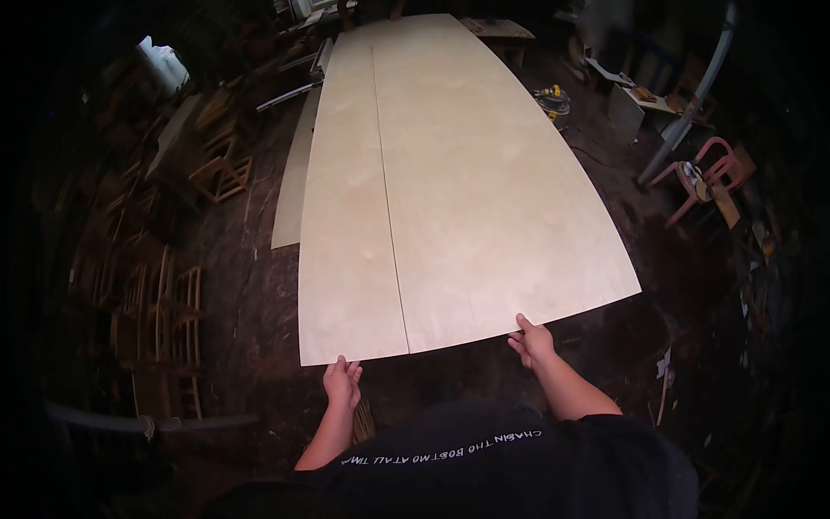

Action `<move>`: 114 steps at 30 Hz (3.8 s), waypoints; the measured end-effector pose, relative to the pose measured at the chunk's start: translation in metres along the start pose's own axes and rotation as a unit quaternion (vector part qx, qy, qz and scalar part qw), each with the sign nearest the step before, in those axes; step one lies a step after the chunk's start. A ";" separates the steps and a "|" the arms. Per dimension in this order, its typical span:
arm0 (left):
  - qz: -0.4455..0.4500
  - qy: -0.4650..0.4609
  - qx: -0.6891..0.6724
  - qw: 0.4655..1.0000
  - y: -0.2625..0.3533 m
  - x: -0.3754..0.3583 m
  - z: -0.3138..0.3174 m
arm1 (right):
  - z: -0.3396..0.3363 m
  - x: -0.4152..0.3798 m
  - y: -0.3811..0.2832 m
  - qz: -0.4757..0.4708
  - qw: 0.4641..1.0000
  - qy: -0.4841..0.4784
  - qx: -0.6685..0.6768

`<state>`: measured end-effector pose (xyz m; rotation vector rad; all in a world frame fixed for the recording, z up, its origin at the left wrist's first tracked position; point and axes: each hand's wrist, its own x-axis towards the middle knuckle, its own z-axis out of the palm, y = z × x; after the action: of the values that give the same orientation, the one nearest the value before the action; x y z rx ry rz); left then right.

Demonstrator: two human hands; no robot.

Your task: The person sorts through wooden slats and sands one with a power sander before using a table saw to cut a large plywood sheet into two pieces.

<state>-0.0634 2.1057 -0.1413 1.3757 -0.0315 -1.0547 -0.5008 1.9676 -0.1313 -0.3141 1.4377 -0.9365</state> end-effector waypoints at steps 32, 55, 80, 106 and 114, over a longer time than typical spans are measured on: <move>0.057 0.088 0.009 0.994 -0.107 -0.109 -0.114 | -0.162 -0.094 0.093 0.024 0.979 -0.194 -0.058; 0.058 0.103 -0.024 0.993 -0.156 -0.171 -0.182 | -0.210 -0.169 0.149 -0.055 0.983 -0.159 -0.072; 0.061 0.106 -0.053 0.991 -0.209 -0.196 -0.222 | -0.256 -0.194 0.196 -0.119 0.973 -0.190 -0.050; 0.141 0.088 -0.103 0.981 -0.204 -0.212 -0.232 | -0.308 -0.175 0.185 -0.055 0.947 -0.316 0.022; 0.134 0.091 -0.117 0.980 -0.223 -0.237 -0.243 | -0.324 -0.178 0.205 -0.040 0.958 -0.280 -0.055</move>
<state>-0.1880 2.4747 -0.2554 1.2094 0.0411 -0.6824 -0.7041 2.3314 -0.2033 -0.6678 0.9572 -0.7508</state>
